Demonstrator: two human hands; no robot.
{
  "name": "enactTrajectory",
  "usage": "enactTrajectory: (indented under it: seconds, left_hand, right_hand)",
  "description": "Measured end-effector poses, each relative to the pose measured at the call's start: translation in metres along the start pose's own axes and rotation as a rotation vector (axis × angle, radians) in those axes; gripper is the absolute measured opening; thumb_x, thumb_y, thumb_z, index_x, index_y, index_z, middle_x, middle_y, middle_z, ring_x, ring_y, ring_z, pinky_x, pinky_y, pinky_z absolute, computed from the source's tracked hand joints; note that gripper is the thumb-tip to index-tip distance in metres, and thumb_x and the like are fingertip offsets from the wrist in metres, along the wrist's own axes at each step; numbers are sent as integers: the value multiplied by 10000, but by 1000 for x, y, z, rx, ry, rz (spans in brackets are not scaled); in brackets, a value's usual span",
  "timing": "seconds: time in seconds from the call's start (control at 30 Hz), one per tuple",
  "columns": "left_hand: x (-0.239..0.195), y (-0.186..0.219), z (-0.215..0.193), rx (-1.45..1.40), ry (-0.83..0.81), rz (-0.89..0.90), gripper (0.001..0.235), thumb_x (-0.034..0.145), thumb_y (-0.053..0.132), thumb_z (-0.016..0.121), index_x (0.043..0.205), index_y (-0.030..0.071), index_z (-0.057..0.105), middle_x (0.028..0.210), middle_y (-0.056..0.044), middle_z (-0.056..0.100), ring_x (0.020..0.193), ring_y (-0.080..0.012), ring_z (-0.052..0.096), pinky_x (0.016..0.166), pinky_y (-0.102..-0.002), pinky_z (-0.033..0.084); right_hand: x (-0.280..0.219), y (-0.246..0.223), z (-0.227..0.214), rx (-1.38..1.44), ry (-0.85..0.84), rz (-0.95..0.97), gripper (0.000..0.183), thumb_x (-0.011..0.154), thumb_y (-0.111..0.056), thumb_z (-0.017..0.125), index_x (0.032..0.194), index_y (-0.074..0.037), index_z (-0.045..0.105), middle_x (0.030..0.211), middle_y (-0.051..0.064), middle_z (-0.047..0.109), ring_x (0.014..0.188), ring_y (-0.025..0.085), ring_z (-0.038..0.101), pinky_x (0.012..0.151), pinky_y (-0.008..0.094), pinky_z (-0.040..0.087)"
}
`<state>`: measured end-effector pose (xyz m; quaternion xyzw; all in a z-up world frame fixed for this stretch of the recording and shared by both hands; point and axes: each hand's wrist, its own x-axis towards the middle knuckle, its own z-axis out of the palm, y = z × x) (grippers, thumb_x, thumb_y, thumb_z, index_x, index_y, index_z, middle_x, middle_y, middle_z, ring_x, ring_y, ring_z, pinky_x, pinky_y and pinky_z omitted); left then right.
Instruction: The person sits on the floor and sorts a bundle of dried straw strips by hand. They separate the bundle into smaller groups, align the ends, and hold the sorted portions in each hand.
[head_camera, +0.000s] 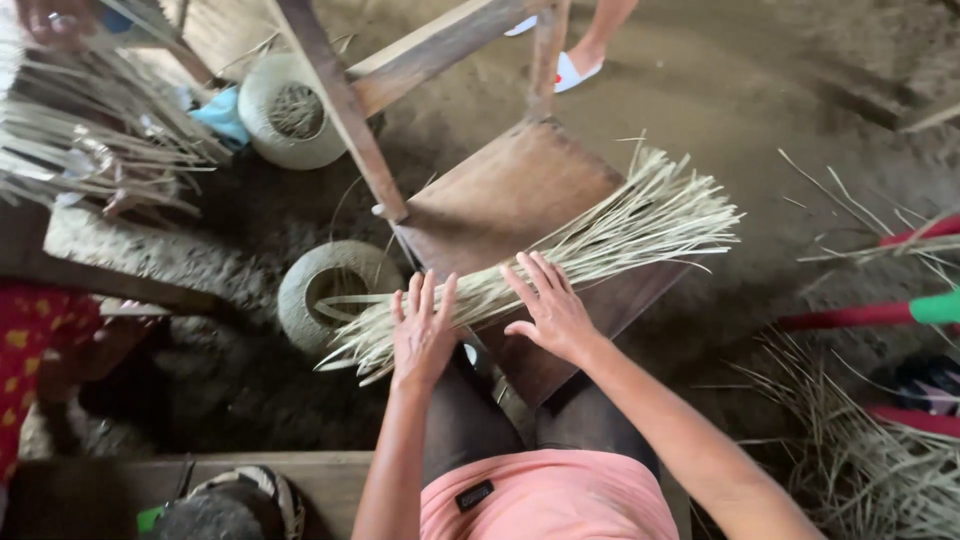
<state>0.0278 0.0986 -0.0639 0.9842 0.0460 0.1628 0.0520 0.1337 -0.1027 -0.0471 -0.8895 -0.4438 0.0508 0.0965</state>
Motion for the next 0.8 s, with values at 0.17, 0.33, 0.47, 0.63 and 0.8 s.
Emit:
enactTrajectory:
  seconds: [0.17,0.33,0.47,0.63,0.8]
  left_hand:
    - [-29,41,-25,-317,199,83,516,697,465,704,1081,143,579,1043,-133,537,1005,-339,536,850,-475,438]
    - [-83,80,18,-1257,-311,-900,221,856,340,654,830,132,724,488,-35,630,396,-154,621,429,-249,516]
    - [-81,68,56,-1975,97,-1467,573,843,284,691,1246,-51,457,1162,-208,464,1037,-326,466,893,-442,408]
    - [-31,21,35,-2312,558,-1577,784,823,394,703,1392,66,276,1507,-143,96,1436,-322,88,1165,-470,141]
    - [-22,-2,96,-2259,690,-1553,432,778,44,764,1155,118,567,1117,-92,602,1053,-261,566,990,-491,420]
  right_hand:
    - [-9,-5,40,-5,292,-30,695,814,-517,598,1373,-143,426,1349,161,408,1315,333,347,1071,477,300]
    - [-30,8,82,-57,511,-124,354,900,-427,559,1160,-190,599,1104,32,526,1108,244,503,976,414,392]
    - [-32,26,94,-175,361,-32,448,884,-464,510,1281,-257,533,1242,66,510,1218,272,456,1004,424,363]
    - [-18,50,101,-146,327,13,381,906,-409,512,1223,-210,582,1223,117,536,1196,334,493,976,459,422]
    - [-5,77,91,-88,390,-51,268,916,-291,524,1125,-157,624,1125,143,561,1115,340,544,997,431,423]
